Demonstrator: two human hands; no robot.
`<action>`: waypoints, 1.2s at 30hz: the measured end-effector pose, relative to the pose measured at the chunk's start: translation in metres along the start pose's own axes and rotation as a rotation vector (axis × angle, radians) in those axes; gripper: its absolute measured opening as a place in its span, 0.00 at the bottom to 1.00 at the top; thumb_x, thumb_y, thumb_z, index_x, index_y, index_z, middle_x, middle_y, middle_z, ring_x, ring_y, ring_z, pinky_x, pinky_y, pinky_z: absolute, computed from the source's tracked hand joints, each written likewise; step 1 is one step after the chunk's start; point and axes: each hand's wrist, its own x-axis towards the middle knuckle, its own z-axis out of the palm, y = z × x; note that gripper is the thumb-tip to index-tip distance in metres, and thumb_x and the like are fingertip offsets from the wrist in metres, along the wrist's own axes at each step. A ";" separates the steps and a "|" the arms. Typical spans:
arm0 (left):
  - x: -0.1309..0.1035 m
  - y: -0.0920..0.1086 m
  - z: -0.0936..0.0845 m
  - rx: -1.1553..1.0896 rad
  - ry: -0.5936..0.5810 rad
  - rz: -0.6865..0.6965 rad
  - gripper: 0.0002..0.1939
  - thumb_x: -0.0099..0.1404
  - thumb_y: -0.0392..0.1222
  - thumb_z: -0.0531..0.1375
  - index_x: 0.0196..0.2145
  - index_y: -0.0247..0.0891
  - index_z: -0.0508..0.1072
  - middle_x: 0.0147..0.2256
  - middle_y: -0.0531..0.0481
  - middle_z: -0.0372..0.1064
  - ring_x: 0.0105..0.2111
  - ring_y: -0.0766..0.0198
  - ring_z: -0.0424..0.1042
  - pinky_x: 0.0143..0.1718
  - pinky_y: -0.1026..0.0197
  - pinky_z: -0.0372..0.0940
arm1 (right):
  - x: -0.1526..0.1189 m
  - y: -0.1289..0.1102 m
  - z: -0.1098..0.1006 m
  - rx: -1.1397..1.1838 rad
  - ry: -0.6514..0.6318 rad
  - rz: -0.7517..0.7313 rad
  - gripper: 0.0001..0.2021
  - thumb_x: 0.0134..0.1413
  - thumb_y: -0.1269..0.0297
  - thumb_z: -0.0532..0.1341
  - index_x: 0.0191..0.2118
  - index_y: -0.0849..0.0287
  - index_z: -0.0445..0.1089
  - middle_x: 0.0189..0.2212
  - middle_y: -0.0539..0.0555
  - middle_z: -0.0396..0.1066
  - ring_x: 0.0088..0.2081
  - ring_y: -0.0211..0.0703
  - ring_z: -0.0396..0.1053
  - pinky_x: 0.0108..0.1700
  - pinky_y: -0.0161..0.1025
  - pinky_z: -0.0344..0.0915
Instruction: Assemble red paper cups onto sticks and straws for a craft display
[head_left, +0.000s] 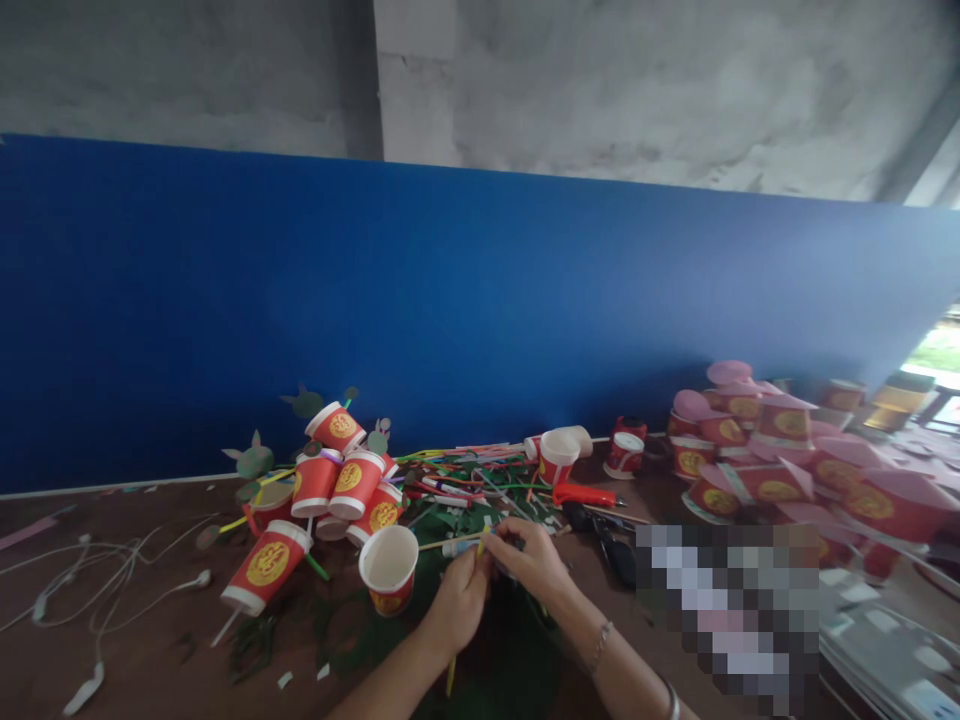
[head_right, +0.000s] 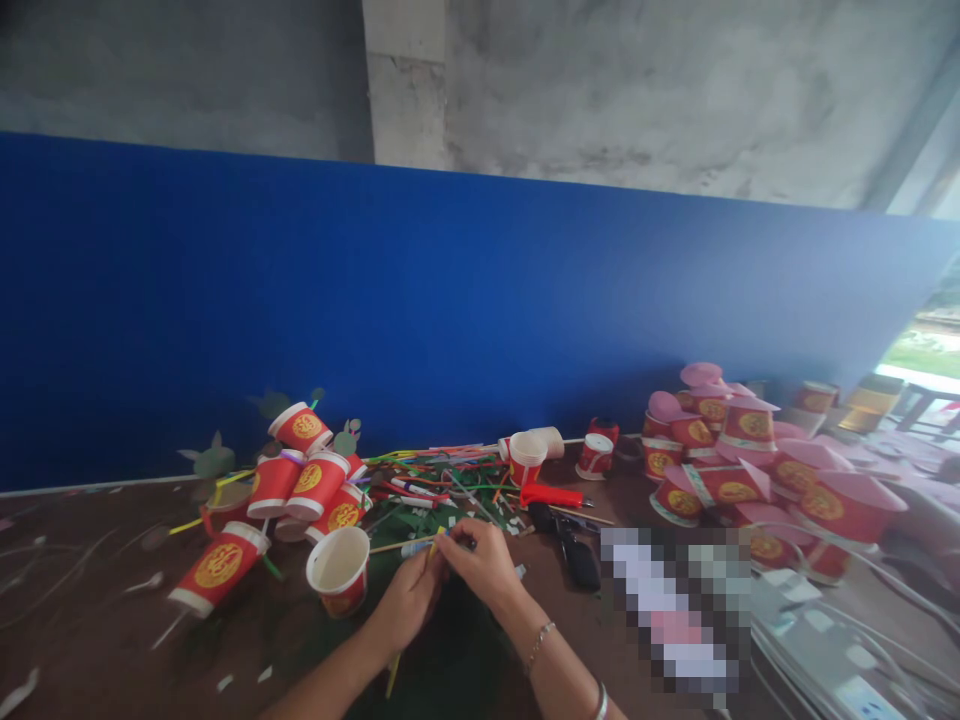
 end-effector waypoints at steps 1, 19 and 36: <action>0.000 -0.001 0.000 -0.023 -0.015 -0.030 0.24 0.57 0.64 0.54 0.23 0.39 0.63 0.19 0.56 0.54 0.21 0.68 0.52 0.22 0.63 0.49 | 0.000 0.000 0.000 -0.007 0.004 0.000 0.14 0.48 0.58 0.59 0.19 0.60 0.69 0.16 0.48 0.66 0.22 0.37 0.62 0.25 0.32 0.57; 0.001 0.013 -0.003 -0.214 -0.055 -0.463 0.25 0.53 0.67 0.52 0.28 0.40 0.60 0.13 0.66 0.45 0.10 0.77 0.39 0.13 0.70 0.32 | -0.001 0.010 0.001 0.006 0.061 -0.116 0.15 0.52 0.60 0.55 0.39 0.61 0.75 0.20 0.51 0.71 0.26 0.43 0.68 0.31 0.36 0.64; 0.001 0.016 -0.002 -0.182 0.024 -0.416 0.30 0.50 0.74 0.49 0.22 0.40 0.59 0.11 0.65 0.42 0.10 0.76 0.40 0.12 0.69 0.36 | -0.008 0.001 -0.001 -0.258 0.199 -0.382 0.10 0.52 0.67 0.57 0.41 0.57 0.70 0.25 0.50 0.68 0.32 0.44 0.67 0.39 0.42 0.61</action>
